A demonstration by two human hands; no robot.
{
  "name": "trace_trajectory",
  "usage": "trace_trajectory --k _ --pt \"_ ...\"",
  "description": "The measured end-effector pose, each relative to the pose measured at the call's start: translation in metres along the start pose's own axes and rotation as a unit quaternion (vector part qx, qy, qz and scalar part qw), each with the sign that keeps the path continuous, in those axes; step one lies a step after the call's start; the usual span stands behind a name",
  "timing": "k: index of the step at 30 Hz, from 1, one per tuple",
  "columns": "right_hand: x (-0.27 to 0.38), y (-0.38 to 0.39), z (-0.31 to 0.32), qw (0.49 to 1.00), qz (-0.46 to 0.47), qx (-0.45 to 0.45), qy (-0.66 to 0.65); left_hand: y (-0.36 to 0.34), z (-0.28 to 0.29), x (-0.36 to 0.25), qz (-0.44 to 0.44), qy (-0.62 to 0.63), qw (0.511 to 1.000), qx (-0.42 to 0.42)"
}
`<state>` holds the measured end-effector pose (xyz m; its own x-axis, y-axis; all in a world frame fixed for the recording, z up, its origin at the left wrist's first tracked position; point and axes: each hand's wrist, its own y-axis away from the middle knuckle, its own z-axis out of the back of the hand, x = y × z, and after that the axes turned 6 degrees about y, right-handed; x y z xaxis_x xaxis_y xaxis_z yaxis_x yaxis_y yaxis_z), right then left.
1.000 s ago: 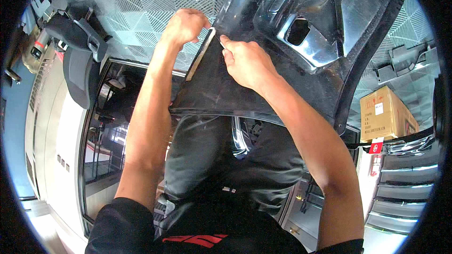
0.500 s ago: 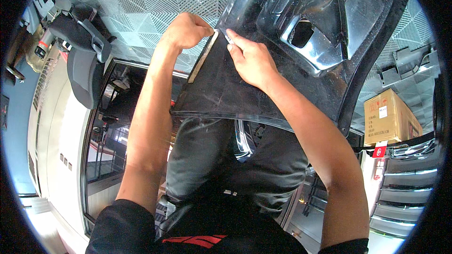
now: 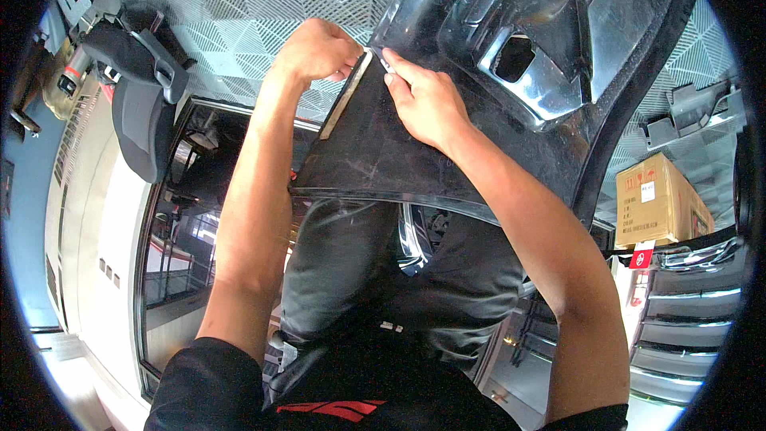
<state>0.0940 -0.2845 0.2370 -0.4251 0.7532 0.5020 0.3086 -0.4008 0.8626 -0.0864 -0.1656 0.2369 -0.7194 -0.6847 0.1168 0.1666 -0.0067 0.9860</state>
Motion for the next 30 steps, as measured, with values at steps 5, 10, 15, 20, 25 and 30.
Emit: trace_trajectory --k 5,10,15,20,25,30 --pt "-0.002 -0.001 -0.003 1.000 0.014 -0.016 0.014 0.003 -0.001 -0.004 -0.004 -0.003 1.000 -0.004" --pt "0.007 -0.002 -0.001 0.997 0.017 -0.011 0.071 0.000 0.000 -0.001 -0.019 0.004 1.000 0.004" --pt "0.021 -0.001 0.008 0.989 0.012 0.040 0.139 -0.002 0.002 0.001 -0.007 0.026 1.000 0.010" --pt "0.029 0.001 0.015 0.982 0.016 0.070 0.177 0.000 0.003 0.001 -0.001 0.050 0.999 0.006" --pt "0.036 0.011 0.020 0.981 0.024 0.097 0.166 0.002 0.003 0.001 0.014 0.085 0.996 -0.003" --pt "0.024 0.012 0.020 0.994 0.016 0.065 0.081 0.001 0.000 -0.001 0.004 0.054 0.998 -0.029"
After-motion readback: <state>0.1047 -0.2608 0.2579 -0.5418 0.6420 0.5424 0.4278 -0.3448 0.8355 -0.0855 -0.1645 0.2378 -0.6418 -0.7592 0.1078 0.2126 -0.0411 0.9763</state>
